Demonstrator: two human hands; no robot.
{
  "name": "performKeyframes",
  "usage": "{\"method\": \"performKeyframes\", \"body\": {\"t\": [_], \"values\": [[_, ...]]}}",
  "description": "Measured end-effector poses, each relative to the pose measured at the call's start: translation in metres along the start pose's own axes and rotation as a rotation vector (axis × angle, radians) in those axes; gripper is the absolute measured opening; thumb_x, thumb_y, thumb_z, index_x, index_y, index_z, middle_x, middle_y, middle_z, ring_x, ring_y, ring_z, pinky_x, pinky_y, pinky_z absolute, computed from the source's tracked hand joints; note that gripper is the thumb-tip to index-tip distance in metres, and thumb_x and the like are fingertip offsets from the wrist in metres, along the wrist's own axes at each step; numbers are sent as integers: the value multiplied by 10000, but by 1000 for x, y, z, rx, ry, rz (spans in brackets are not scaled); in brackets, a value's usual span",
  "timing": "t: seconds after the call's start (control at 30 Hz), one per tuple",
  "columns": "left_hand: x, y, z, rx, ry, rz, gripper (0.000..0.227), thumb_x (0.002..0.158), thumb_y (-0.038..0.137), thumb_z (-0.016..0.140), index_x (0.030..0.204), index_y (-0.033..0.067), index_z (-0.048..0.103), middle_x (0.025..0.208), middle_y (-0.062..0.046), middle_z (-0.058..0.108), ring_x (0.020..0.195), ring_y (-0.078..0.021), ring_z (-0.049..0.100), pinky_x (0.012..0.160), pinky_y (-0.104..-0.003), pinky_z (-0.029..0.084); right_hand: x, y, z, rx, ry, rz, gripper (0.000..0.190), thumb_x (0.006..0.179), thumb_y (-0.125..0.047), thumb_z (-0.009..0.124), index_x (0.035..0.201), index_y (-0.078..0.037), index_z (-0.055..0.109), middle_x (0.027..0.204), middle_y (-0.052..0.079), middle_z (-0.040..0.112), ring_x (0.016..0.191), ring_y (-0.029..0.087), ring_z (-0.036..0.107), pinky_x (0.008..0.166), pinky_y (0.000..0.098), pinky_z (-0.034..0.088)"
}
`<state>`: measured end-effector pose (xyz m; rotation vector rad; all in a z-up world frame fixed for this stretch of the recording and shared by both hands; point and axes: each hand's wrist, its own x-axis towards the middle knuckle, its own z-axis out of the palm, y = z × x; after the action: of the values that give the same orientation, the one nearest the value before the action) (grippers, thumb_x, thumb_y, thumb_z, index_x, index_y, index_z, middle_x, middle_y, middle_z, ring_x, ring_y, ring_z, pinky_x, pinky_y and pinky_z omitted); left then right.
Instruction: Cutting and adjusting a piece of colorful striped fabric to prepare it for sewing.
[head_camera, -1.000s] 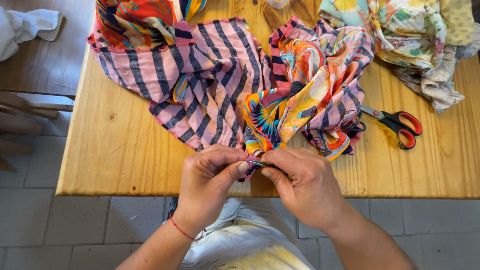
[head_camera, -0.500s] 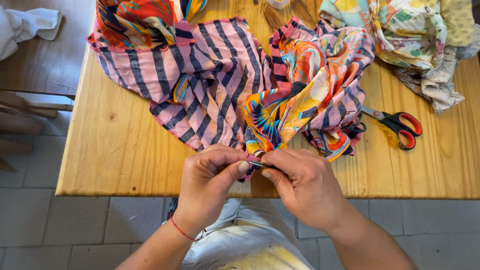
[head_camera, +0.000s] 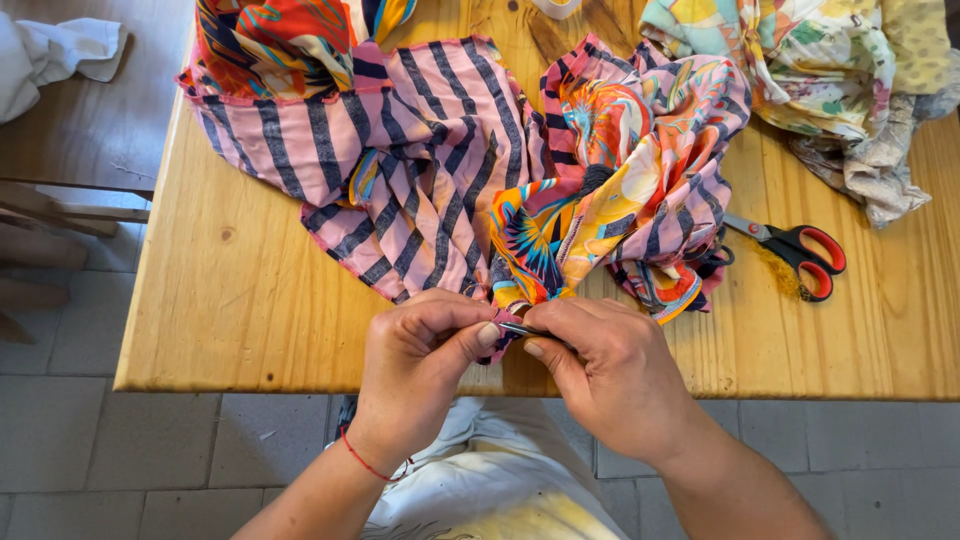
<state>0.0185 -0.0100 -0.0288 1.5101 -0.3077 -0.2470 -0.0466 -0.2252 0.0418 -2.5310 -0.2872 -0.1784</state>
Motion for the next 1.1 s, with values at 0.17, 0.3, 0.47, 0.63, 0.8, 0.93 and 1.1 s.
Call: {"method": "performKeyframes", "body": {"t": [0.17, 0.3, 0.47, 0.63, 0.8, 0.93, 1.1], "values": [[0, -1, 0, 1, -4, 7, 84, 986, 116, 935, 1061, 103, 971, 1001, -46, 930, 957, -137, 843, 861, -271, 680, 0, 0, 0, -1, -2, 6, 67, 1088, -149, 815, 1141, -124, 781, 928, 68, 812, 798, 347, 735, 753, 451, 546], [0, 2, 1, -10, -7, 4, 82, 988, 116, 938, 1062, 103, 971, 1004, -48, 934, 954, -134, 847, 856, -267, 684, 1, -1, 1, 9, 23, -8, 89, 1073, -125, 830, 1153, -110, 796, 977, 67, 846, 829, 330, 775, 781, 441, 577], [1, 4, 0, 31, -31, 24, 72, 1018, 168, 909, 1002, 117, 957, 982, -39, 925, 944, -135, 835, 873, -281, 661, 0, -4, -3, 98, 16, 16, 63, 1098, -142, 796, 1151, -108, 788, 964, 49, 815, 827, 274, 744, 775, 390, 559], [1, 6, 0, 37, -32, 6, 91, 1017, 159, 905, 1059, 114, 972, 990, -42, 931, 945, -136, 833, 867, -282, 662, -1, -2, -3, 32, 7, 104, 215, 1181, -304, 665, 1277, -122, 727, 1009, 29, 828, 809, 296, 768, 749, 427, 575], [3, 9, 1, 87, -44, 34, 77, 1015, 142, 912, 949, 125, 947, 864, -2, 885, 847, -112, 796, 800, -273, 631, 12, -11, 8, 77, 189, -159, 181, 1074, -26, 862, 1251, -63, 858, 1154, 123, 878, 970, 214, 880, 870, 336, 708], [6, 5, 2, 94, -51, 7, 110, 1017, 165, 920, 913, 139, 944, 831, 9, 869, 805, -103, 767, 783, -273, 604, 17, -6, 8, -73, 250, -299, 122, 1058, 19, 887, 1158, -50, 887, 1045, 81, 889, 894, 251, 853, 805, 401, 681], [10, 3, 7, 127, -26, -98, 149, 979, 139, 939, 830, 145, 928, 776, 29, 868, 750, -71, 732, 723, -273, 585, 13, 4, 12, -361, 249, -428, 101, 1089, -82, 807, 1166, -42, 860, 1071, 95, 836, 901, 280, 796, 691, 449, 531]]}}
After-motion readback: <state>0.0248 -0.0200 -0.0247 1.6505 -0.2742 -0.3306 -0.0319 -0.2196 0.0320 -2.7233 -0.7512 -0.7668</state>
